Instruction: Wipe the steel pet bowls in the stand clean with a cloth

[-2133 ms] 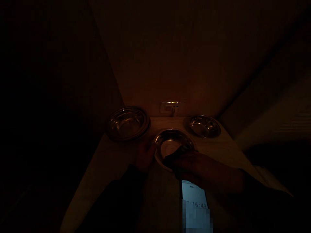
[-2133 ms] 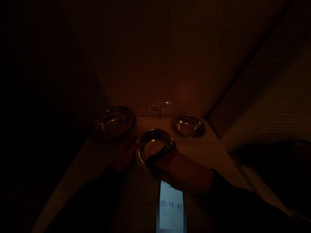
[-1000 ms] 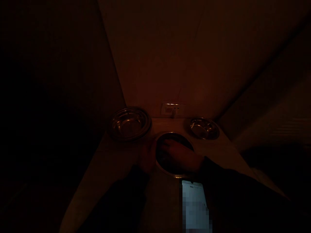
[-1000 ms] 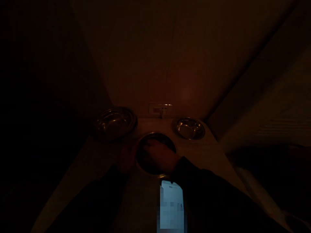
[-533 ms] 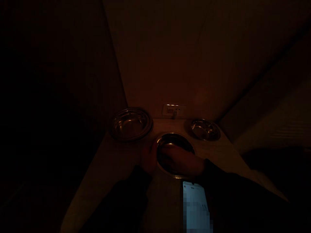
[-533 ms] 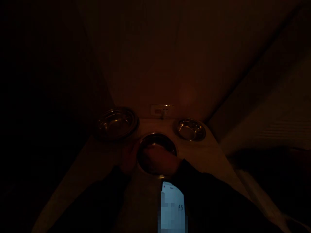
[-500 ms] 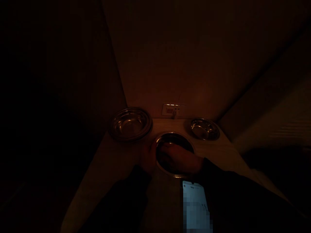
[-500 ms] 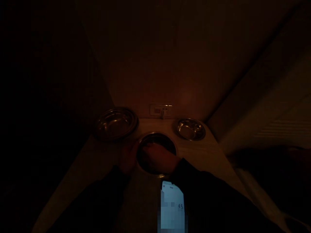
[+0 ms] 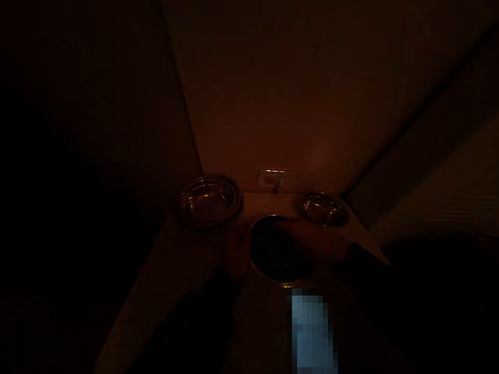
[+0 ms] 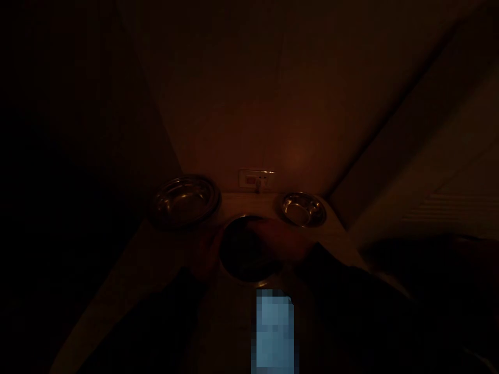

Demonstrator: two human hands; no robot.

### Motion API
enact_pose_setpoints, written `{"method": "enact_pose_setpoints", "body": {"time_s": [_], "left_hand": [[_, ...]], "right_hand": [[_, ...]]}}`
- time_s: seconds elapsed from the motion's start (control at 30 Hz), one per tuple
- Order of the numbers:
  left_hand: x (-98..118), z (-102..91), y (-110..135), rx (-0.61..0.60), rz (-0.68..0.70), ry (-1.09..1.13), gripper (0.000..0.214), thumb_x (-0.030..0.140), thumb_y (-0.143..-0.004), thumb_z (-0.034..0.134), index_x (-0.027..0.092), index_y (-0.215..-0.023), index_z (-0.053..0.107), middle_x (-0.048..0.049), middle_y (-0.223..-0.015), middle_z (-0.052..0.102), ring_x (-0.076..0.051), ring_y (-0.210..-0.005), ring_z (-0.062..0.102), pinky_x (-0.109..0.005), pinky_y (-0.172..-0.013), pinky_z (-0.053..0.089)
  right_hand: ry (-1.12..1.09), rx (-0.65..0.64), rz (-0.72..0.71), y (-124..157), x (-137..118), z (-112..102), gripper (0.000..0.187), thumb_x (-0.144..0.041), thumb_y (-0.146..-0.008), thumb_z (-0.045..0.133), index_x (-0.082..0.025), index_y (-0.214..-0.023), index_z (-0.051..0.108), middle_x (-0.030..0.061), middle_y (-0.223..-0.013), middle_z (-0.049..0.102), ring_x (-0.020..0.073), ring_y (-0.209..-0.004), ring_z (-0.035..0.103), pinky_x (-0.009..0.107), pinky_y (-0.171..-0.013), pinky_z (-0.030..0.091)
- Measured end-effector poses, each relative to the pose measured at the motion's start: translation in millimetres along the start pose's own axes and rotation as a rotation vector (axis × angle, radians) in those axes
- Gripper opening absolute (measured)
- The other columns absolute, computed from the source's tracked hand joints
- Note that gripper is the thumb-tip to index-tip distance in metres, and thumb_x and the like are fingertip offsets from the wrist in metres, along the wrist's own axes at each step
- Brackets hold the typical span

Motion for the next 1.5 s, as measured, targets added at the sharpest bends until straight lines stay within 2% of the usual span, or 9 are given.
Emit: {"method": "enact_pose_setpoints", "body": {"time_s": [0.13,0.27,0.4,0.67,0.8,0.9,1.1,1.33,1.5], "left_hand": [[-5.6,-0.8,-0.7,0.016,-0.015,0.007,0.033,0.026,-0.088,0.045,0.011,-0.106,0.069,-0.0103,-0.111,0.07,-0.024,-0.105,0.064,-0.036,-0.095,0.047],[-4.6,4.2,-1.4,-0.029,0.025,0.026,0.033,0.026,-0.088,0.044,0.013,-0.107,0.069,-0.0087,-0.112,0.07,-0.022,-0.106,0.064,-0.035,-0.096,0.046],[-9.1,2.7,-1.9,-0.015,-0.021,0.02,0.032,0.025,-0.088,0.045,0.011,-0.105,0.069,-0.0099,-0.111,0.07,-0.023,-0.105,0.064,-0.035,-0.096,0.046],[-13.7,-7.2,-0.3,0.074,-0.077,-0.007,0.035,0.032,-0.089,0.044,0.013,-0.095,0.072,-0.0102,-0.098,0.074,-0.024,-0.094,0.067,-0.034,-0.087,0.049],[-9.0,-12.4,-0.3,0.107,-0.02,-0.016,0.036,0.034,-0.088,0.044,0.012,-0.095,0.071,-0.01,-0.095,0.074,-0.024,-0.091,0.067,-0.034,-0.083,0.05],[-10.1,-11.7,-0.7,0.096,-0.04,-0.029,0.036,0.035,-0.088,0.044,0.013,-0.097,0.071,-0.0093,-0.096,0.073,-0.024,-0.091,0.067,-0.035,-0.083,0.049],[-15.0,-5.6,-3.4,0.065,-0.055,0.055,0.037,0.033,-0.088,0.043,0.011,-0.102,0.07,-0.0111,-0.103,0.072,-0.024,-0.097,0.066,-0.035,-0.088,0.048],[-14.6,-19.2,-1.9,0.166,-0.102,0.03,0.037,0.033,-0.088,0.043,0.01,-0.087,0.072,-0.0117,-0.089,0.074,-0.025,-0.085,0.068,-0.034,-0.078,0.05],[-12.3,-9.8,0.7,0.073,-0.124,0.036,0.043,0.039,-0.09,0.04,0.01,-0.096,0.071,-0.0122,-0.097,0.073,-0.025,-0.092,0.067,-0.035,-0.082,0.05]], "right_hand": [[0.198,0.076,0.117,0.0,-6.9,6.0,0.031,-0.007,-0.087,0.043,-0.014,-0.11,0.063,0.0216,-0.12,0.054,0.034,-0.114,0.05,0.05,-0.09,0.043],[0.244,0.076,0.171,-4.7,-7.7,14.7,0.037,-0.011,-0.089,0.042,-0.02,-0.123,0.054,0.0191,-0.117,0.055,0.0312,-0.102,0.056,0.041,-0.076,0.049],[0.184,0.101,0.201,-11.7,-4.8,23.1,0.034,-0.015,-0.09,0.044,-0.018,-0.122,0.054,0.0191,-0.119,0.054,0.0303,-0.102,0.058,0.04,-0.077,0.05],[-0.041,0.059,0.015,-13.4,-35.7,36.6,0.049,-0.029,-0.091,0.044,-0.008,-0.136,0.041,0.019,-0.137,0.046,0.0247,-0.125,0.046,0.036,-0.104,0.038],[-0.096,-0.094,-0.131,1.2,-44.4,38.2,0.045,-0.015,-0.082,0.056,-0.018,-0.127,0.052,0.0082,-0.128,0.059,0.0174,-0.114,0.056,0.027,-0.098,0.043],[-0.076,-0.135,-0.116,8.4,-28.6,35.8,0.037,-0.01,-0.08,0.057,-0.022,-0.115,0.061,0.0058,-0.118,0.063,0.017,-0.106,0.06,0.027,-0.093,0.045],[0.018,0.083,0.185,-16.3,2.3,35.0,0.036,-0.013,-0.086,0.046,-0.003,-0.121,0.051,0.0271,-0.114,0.056,0.0331,-0.107,0.056,0.047,-0.088,0.044],[-0.123,0.109,0.032,-16.3,-30.0,29.1,0.038,-0.022,-0.082,0.061,-0.024,-0.12,0.057,0.0035,-0.113,0.063,0.0158,-0.101,0.061,0.025,-0.088,0.045],[-0.022,0.353,0.268,-8.8,10.0,-12.1,0.043,-0.022,-0.093,0.042,-0.019,-0.136,0.045,0.0162,-0.118,0.053,0.0255,-0.106,0.054,0.039,-0.089,0.043]]}}
Point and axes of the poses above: each hand's wrist, its own y-axis away from the middle knuckle, its own z-axis out of the palm, x = y × z, the point moved 10 cm from there along -y, towards the middle knuckle
